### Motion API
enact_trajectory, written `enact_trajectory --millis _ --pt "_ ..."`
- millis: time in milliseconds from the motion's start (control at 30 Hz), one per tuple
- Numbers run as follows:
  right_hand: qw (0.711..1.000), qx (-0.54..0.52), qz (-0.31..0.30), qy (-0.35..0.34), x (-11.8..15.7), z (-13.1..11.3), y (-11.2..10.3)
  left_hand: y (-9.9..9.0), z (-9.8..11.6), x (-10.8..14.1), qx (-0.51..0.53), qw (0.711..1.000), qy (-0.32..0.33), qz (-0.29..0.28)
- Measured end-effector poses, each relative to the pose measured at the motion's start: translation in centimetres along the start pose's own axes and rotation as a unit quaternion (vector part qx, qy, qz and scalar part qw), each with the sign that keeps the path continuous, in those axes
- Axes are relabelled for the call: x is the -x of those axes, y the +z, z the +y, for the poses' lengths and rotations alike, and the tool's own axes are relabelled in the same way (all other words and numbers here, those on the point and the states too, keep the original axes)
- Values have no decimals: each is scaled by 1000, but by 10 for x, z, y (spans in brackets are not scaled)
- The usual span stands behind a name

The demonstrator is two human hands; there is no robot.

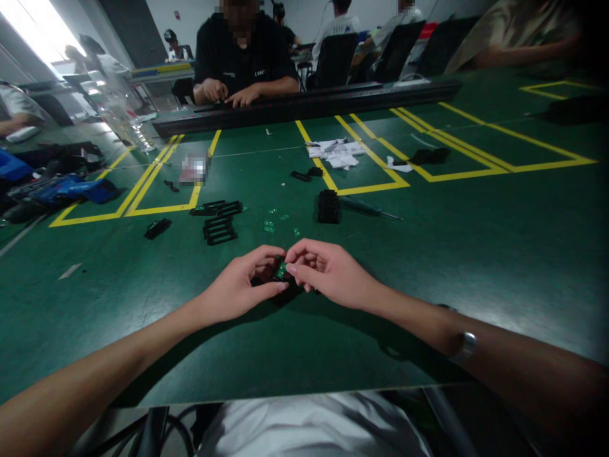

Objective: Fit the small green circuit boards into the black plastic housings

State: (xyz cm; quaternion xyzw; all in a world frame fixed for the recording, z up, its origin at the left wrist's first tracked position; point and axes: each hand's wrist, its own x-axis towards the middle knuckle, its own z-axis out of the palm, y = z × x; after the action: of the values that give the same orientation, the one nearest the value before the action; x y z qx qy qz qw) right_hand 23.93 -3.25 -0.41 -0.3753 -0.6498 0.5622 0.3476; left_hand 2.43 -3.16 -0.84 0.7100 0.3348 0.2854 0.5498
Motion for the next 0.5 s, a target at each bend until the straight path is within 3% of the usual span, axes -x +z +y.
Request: enact_trajectory --millis 500 --pt "1000 -5 -1 -7 1 1 -1 0 -1 0 -15 1000 13 9"
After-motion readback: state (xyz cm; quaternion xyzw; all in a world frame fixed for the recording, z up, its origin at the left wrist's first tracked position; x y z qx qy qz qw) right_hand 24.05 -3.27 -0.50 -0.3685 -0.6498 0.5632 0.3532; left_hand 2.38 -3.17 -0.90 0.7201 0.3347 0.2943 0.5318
